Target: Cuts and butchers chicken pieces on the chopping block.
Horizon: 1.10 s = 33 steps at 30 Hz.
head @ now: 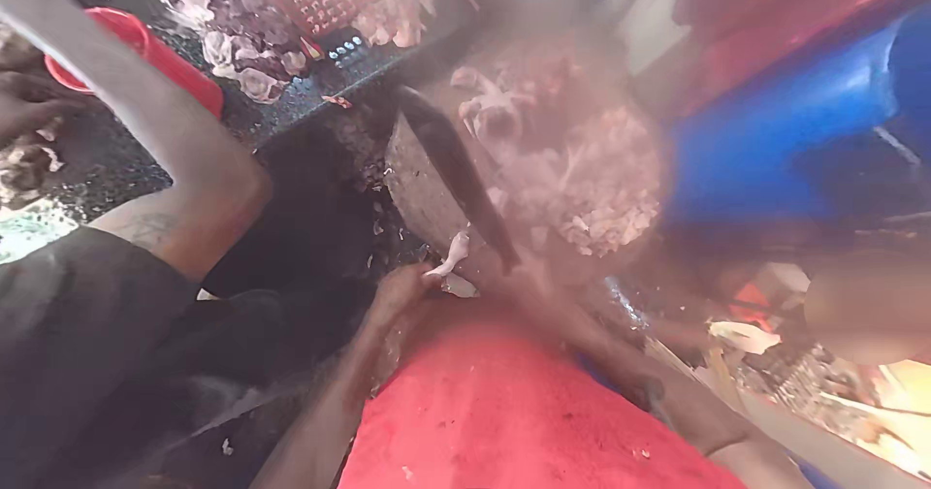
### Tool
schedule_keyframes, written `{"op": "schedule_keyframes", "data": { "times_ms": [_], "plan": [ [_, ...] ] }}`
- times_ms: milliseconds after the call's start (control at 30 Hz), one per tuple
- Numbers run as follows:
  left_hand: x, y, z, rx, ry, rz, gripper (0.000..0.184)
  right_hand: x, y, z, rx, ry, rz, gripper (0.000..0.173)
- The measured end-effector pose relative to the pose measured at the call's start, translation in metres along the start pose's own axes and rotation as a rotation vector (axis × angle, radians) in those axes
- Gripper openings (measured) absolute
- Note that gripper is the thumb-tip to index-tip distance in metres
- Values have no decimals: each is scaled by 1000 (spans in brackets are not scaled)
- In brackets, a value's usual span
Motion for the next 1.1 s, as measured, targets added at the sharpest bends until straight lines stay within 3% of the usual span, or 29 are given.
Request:
{"op": "schedule_keyframes", "data": {
  "times_ms": [67,100,167,233,300,400,467,567,633,733,800,867,967,1033,1100],
  "plan": [
    [-8,-1,0,13,-2,-24,43,9,8,3,-131,0,45,86],
    [-10,-1,0,14,-6,-32,43,16,30,6,-55,-72,152,82],
    [-10,0,0,21,-7,-21,43,22,77,7,369,-371,330,67],
    [-13,-1,0,32,16,-6,42,16,85,1,539,-377,407,63],
    [-5,-5,3,39,18,41,40,9,59,4,469,-262,333,58],
    [1,-7,-4,62,8,77,40,7,17,7,127,-114,96,66],
    [1,-7,-4,69,1,77,41,21,30,14,-2,-109,54,73],
    [-2,-5,-1,109,-5,81,41,29,87,21,486,-426,173,62],
    [-9,3,-3,149,45,158,39,15,91,11,596,-398,238,61],
    [3,8,-15,105,159,390,36,1,52,6,405,-188,158,55],
    [16,9,-23,-10,213,452,41,7,31,7,184,-66,3,63],
    [23,10,-26,-71,255,452,44,19,36,8,86,-62,-16,67],
    [23,14,-19,-45,326,387,40,34,97,20,511,-380,-1,60],
    [11,22,-8,70,469,380,32,22,125,25,700,-333,-62,61],
    [1,30,10,223,624,445,24,3,135,29,694,-226,46,59]
  ]
}}
Point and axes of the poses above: each hand's wrist, its own z-axis away from the middle knuckle, its own x-axis out of the palm, y = z × x, the point moved 5 cm from there along -z, towards the middle knuckle, and after that the axes turned 5 degrees about -z, right-handed, at the moved point
